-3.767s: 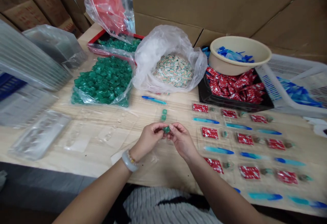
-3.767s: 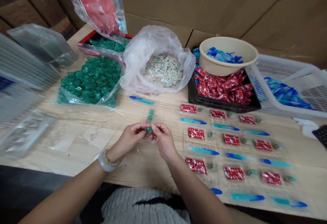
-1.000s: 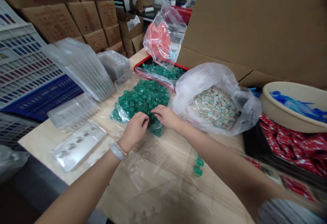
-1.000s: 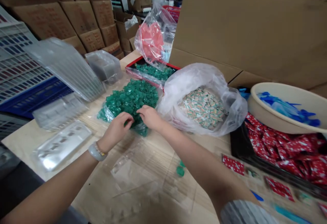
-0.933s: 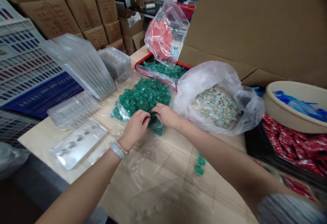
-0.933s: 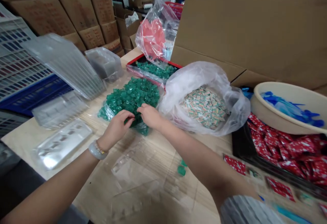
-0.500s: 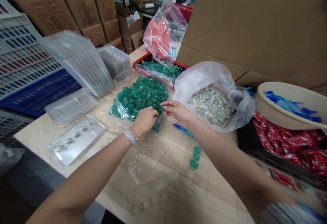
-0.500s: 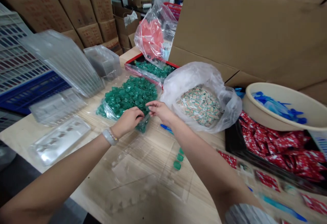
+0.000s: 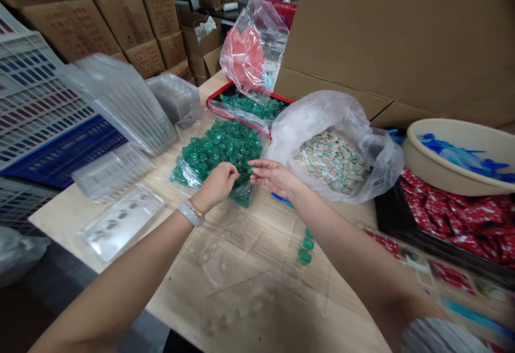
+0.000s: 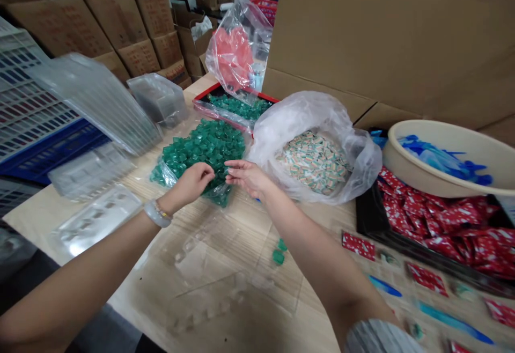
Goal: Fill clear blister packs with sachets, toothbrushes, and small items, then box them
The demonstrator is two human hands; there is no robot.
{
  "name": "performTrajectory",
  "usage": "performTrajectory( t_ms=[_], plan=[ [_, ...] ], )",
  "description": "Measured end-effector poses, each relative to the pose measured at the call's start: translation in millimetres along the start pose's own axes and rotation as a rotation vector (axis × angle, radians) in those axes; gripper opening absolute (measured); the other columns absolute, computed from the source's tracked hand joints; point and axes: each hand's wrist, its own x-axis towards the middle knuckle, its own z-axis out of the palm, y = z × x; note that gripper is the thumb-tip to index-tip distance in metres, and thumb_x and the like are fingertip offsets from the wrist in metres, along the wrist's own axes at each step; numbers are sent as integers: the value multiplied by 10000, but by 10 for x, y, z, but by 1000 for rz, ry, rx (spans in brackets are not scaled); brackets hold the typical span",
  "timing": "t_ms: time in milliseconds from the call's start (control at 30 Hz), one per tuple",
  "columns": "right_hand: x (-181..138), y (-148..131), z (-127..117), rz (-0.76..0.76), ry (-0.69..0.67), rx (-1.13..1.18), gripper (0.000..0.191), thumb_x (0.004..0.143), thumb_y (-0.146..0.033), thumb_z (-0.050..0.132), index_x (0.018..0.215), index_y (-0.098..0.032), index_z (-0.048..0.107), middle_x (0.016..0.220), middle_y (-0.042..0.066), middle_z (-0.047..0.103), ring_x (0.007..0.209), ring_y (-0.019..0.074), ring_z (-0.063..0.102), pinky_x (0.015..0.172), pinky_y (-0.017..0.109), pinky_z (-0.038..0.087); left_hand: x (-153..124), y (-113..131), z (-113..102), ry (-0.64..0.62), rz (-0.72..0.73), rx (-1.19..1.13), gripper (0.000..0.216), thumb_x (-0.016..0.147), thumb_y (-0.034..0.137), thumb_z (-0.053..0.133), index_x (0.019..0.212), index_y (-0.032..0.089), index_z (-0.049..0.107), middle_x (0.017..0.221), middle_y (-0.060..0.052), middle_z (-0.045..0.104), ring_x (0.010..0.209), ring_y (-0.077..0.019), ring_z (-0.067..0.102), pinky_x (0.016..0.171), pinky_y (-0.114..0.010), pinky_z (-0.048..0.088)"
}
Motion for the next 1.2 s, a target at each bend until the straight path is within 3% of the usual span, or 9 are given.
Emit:
performTrajectory(
  t_ms=[67,167,300,400,600,833,967,1067,1200],
  plan=[
    [31,27,25,-16,-18,-1,134,647,-112,644,775,-144,623,542,-31,567,526,76,544,554,221,481,-12,3,-9,91,-129,-203,128,770,250,443,760,148,519,714,-28,574,685,-144,570,641,-273,454],
    [52,61,64,-25,-4,8,98,644,-173,665,730,-146,624,514,-35,549,495,66,513,492,191,441,-48,72,-11,106,-299,-558,134,735,266,490,799,149,488,706,0,547,615,-122,587,532,-231,459],
    [-58,97,40,-26,34,2,104,648,-224,671,713,-154,630,535,-28,555,499,67,500,482,195,423,-178,259,38,44,-405,-877,192,691,238,516,858,143,512,743,5,542,577,-88,563,502,-204,447],
    [-284,126,-36,-27,65,23,111,638,-234,678,701,-155,635,548,-22,565,501,70,498,482,198,418,-323,426,159,-39,-463,-973,183,691,221,466,823,128,552,657,6,533,514,-68,506,455,-179,404],
    [-955,225,-194,-97,150,59,187,559,-281,721,670,-150,645,586,-13,598,493,61,490,473,193,403,-558,768,580,-124,-403,-883,241,690,376,531,706,136,547,498,51,429,413,-55,374,384,-176,298],
    [-1634,374,-287,-148,233,-138,313,573,-390,698,754,-139,650,513,-18,569,469,86,493,479,236,417,-802,1095,850,-124,-78,-544,150,696,270,557,758,139,597,736,-12,617,718,-129,539,685,-244,410],
    [-1972,566,-374,-236,350,-263,277,633,-387,653,776,-152,612,543,-27,547,485,88,491,497,240,420,-1016,1169,965,-197,-9,-455,157,739,266,504,763,151,607,737,-12,621,711,-136,543,683,-251,410],
    [-2170,810,-457,-311,519,-503,196,692,-344,604,774,-167,588,623,-5,562,547,107,508,541,254,429,-1155,1144,1007,-248,-94,-486,189,735,282,500,786,143,619,788,-34,631,740,-144,548,670,-245,413],
    [-2198,1120,-462,-374,568,-1062,107,773,-238,518,790,-163,592,783,62,584,744,160,539,694,289,434,-1284,1063,991,-337,-412,-628,313,712,204,462,981,112,595,759,-30,617,530,-85,479,494,-205,360]
  ],
)
